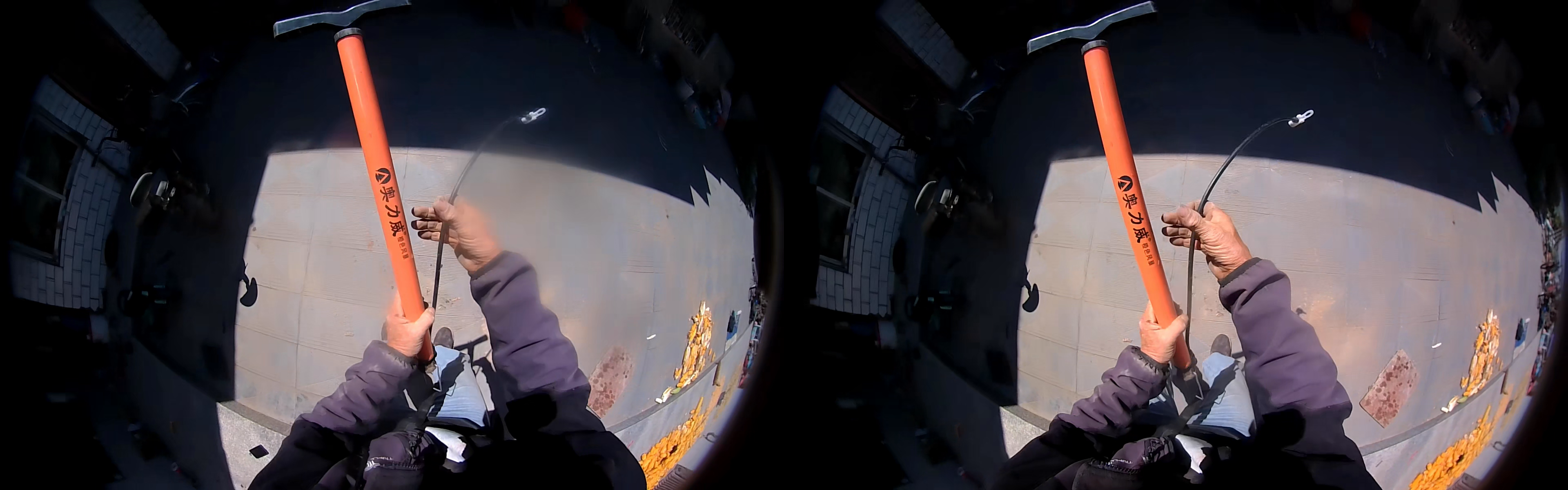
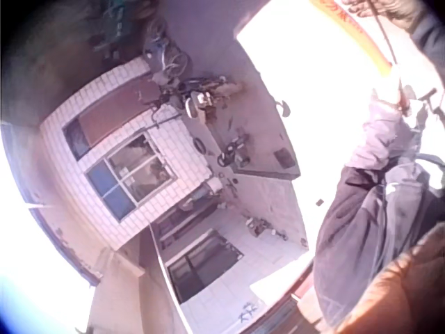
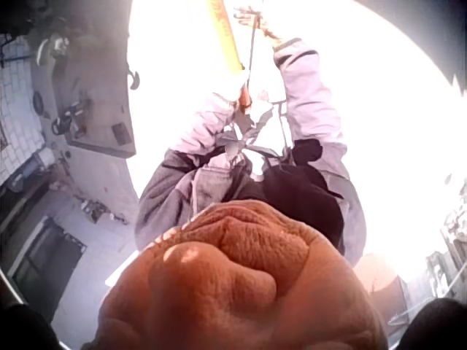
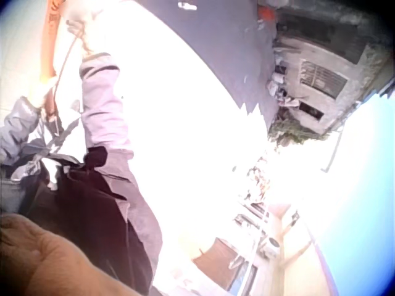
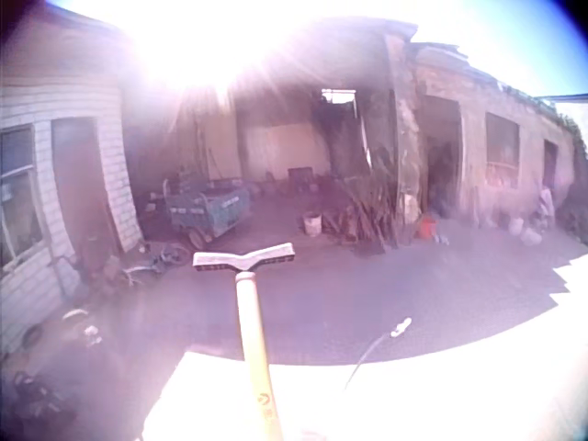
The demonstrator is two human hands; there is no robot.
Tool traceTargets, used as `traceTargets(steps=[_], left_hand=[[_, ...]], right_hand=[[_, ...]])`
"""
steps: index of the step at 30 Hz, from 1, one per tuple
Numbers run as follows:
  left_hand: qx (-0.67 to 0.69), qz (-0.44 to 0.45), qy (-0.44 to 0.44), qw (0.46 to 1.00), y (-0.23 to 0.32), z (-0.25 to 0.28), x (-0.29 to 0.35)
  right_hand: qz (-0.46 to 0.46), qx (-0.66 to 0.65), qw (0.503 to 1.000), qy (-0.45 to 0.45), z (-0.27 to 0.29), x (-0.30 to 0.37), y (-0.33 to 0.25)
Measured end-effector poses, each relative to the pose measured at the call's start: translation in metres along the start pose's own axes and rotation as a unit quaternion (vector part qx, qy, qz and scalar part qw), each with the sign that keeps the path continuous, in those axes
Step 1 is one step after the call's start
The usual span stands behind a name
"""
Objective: The person uses a manual floor pump to inflate a bicycle tire. They attach the pump nozzle to the tire valve, pump air into the tire, and then remove the pump.
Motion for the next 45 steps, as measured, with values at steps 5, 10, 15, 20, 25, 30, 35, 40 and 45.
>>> traceTargets(steps=[5, 10, 15, 20, 25, 30, 35, 40, 45], left_hand=[[-0.037, 0.019, 0.008, 0.999, -0.014, 0.012, -0.045], [-0.092, -0.115, -0.021, 0.989, 0.011, 0.092, -0.16], [0.245, -0.138, -0.005, 0.96, 0.141, 0.234, -0.341], [0.396, -0.17, -0.019, 0.902, 0.204, 0.271, -0.41], [0.463, -0.136, 0.026, 0.876, 0.201, 0.299, -0.455], [0.46, -0.116, 0.043, 0.879, 0.198, 0.329, -0.519], [0.51, -0.113, 0.053, 0.851, 0.206, 0.366, -0.579], [0.526, -0.127, 0.139, 0.83, 0.204, 0.409, -0.624], [0.505, -0.161, 0.192, 0.826, 0.209, 0.48, -0.678]], right_hand=[[-0.014, 0.134, 0.991, -0.007, -0.067, -0.073, 0.017], [0.035, 0.172, 0.983, 0.059, -0.086, -0.136, 0.018], [0.035, 0.386, 0.921, 0.039, -0.067, -0.208, 0.029], [-0.037, 0.428, 0.903, -0.033, -0.102, -0.246, 0.049], [-0.178, 0.301, 0.936, -0.046, -0.119, -0.298, 0.059], [-0.243, 0.282, 0.925, -0.071, -0.127, -0.378, 0.054], [-0.257, 0.332, 0.895, -0.151, -0.134, -0.478, 0.06], [-0.195, 0.288, 0.933, -0.097, -0.112, -0.578, 0.079], [0.076, 0.524, 0.835, -0.146, -0.203, -0.668, 0.065]])
Point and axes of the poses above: each hand's wrist, its own x-axis away from the middle knuckle, its own z-axis out of the back of the hand, y = z × x, the point moved 7 cm from there along -x, towards the middle knuckle, and after that the axes turned 13 degrees about -x, right-handed, at the moved point
